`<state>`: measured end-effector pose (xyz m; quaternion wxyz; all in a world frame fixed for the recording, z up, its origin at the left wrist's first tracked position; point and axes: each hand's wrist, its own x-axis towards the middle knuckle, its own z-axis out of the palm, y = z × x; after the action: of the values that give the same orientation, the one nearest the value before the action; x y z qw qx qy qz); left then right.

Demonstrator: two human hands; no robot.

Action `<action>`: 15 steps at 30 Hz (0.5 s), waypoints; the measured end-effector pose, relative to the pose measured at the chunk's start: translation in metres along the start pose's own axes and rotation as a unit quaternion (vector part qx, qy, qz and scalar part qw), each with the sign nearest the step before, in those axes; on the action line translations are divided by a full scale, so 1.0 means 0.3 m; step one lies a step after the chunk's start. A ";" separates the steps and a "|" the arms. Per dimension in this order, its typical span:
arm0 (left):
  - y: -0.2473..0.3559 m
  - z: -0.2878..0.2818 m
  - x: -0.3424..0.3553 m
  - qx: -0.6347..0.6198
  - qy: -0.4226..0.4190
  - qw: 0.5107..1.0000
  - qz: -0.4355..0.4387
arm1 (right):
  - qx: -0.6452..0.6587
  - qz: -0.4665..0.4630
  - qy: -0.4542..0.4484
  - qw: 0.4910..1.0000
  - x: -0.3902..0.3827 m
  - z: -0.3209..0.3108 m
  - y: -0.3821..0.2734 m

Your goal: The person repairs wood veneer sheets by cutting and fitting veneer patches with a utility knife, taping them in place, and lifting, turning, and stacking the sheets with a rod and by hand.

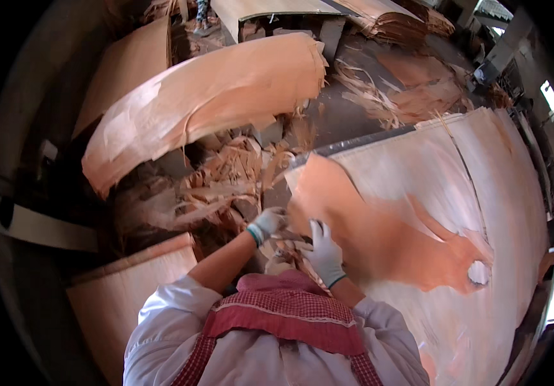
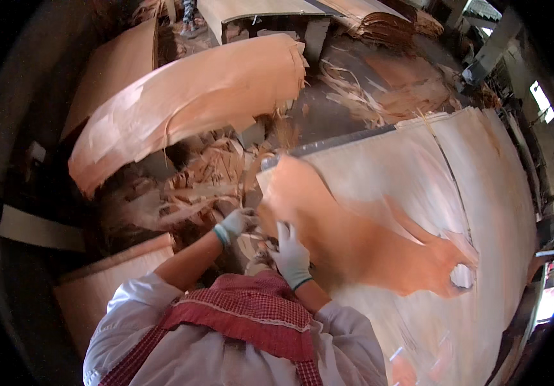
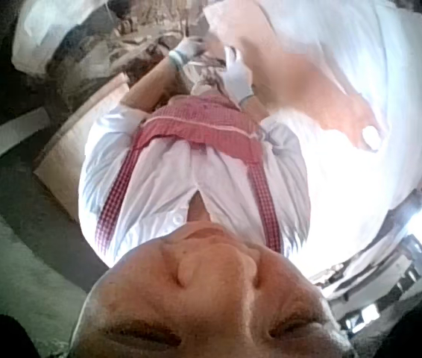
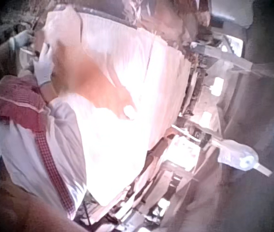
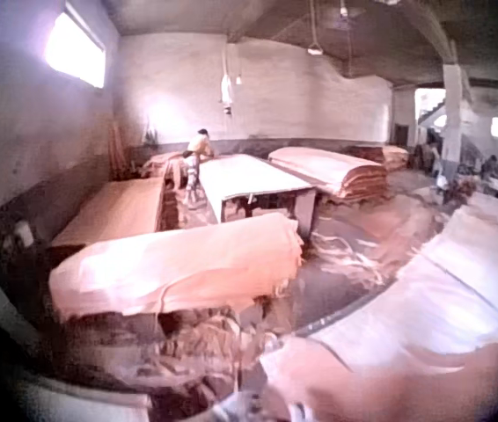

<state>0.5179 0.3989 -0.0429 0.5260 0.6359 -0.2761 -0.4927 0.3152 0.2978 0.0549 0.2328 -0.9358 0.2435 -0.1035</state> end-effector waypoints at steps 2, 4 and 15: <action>0.192 0.049 0.015 -0.096 -0.004 0.991 -0.088 | -0.022 0.049 -0.036 0.998 0.053 -0.018 0.075; 0.340 0.025 0.028 -0.123 -0.070 0.990 0.023 | -0.046 0.058 -0.005 0.997 0.126 -0.086 0.116; 0.916 -0.087 0.537 0.328 -0.038 0.870 0.366 | 0.000 0.136 0.181 0.974 0.386 -0.697 0.119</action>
<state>0.6461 0.1883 0.1606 0.4185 0.6064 -0.6545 -0.1697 0.3360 0.1315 0.2287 0.1971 -0.8598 0.4061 -0.2387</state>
